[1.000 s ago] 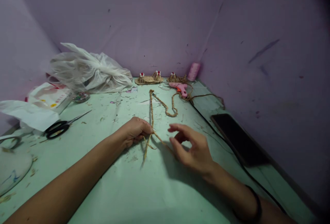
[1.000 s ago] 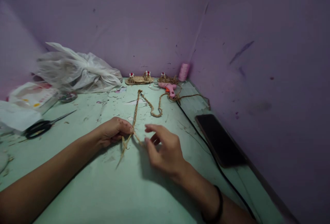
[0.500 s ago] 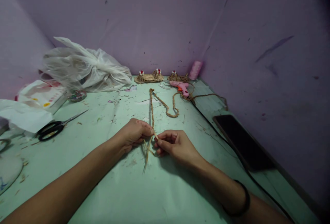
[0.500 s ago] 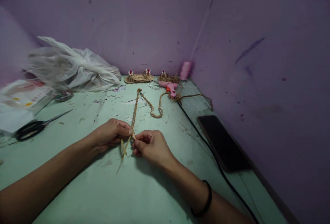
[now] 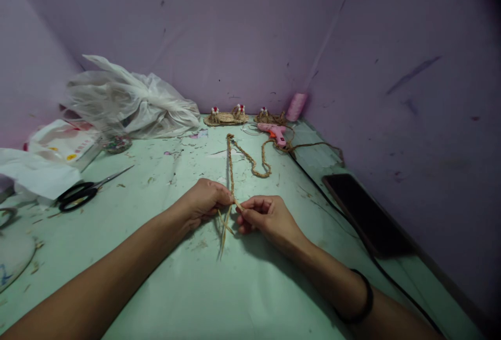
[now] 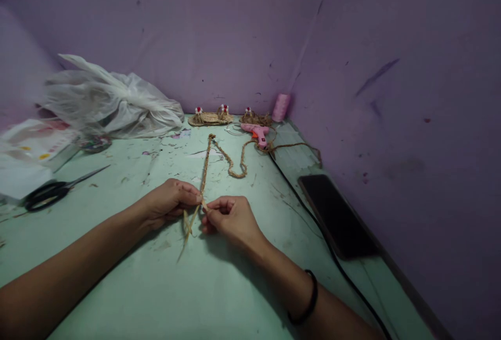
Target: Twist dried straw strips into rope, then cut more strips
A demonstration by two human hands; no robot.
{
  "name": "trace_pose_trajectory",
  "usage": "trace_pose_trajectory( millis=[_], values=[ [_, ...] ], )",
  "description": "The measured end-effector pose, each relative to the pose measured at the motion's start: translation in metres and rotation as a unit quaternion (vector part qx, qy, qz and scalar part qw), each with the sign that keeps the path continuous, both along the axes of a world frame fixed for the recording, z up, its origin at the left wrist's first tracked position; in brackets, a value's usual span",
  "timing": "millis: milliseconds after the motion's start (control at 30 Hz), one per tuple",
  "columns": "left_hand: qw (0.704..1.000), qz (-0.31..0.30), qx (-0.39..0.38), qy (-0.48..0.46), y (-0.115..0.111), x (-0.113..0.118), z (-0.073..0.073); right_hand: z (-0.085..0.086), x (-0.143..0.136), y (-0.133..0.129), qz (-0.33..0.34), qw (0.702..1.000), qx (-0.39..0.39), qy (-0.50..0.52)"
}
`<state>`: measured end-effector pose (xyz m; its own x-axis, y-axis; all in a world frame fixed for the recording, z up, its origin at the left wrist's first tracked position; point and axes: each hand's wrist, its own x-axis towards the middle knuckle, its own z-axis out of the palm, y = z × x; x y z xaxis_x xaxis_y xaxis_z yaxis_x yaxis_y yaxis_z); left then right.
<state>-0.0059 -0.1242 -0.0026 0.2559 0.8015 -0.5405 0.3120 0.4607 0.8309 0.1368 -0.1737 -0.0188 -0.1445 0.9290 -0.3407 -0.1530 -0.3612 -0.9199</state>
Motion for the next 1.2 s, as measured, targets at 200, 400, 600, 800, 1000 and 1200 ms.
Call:
trace_pose_trajectory(
  millis=[200,400,600,800,1000,1200],
  values=[
    [1.000,0.010,0.000,0.010,-0.002,0.002,0.002,0.001,-0.002,-0.001,-0.003,0.998,0.048,-0.051],
    [1.000,0.005,0.009,-0.001,-0.002,0.001,0.001,-0.003,-0.001,0.000,-0.018,0.998,0.051,-0.010],
    [1.000,0.012,0.009,-0.008,-0.003,0.001,0.000,-0.002,0.000,0.002,-0.020,0.999,0.035,0.010],
    [1.000,0.013,0.018,-0.003,-0.002,0.002,0.000,-0.001,-0.002,0.003,-0.024,0.999,0.036,0.004],
    [1.000,0.014,0.015,0.001,-0.003,0.004,0.003,-0.002,-0.007,0.005,-0.057,0.997,0.029,-0.047],
    [1.000,0.020,0.024,0.000,-0.004,0.003,0.004,0.001,0.003,0.004,0.007,0.998,0.044,-0.043]
  ],
)
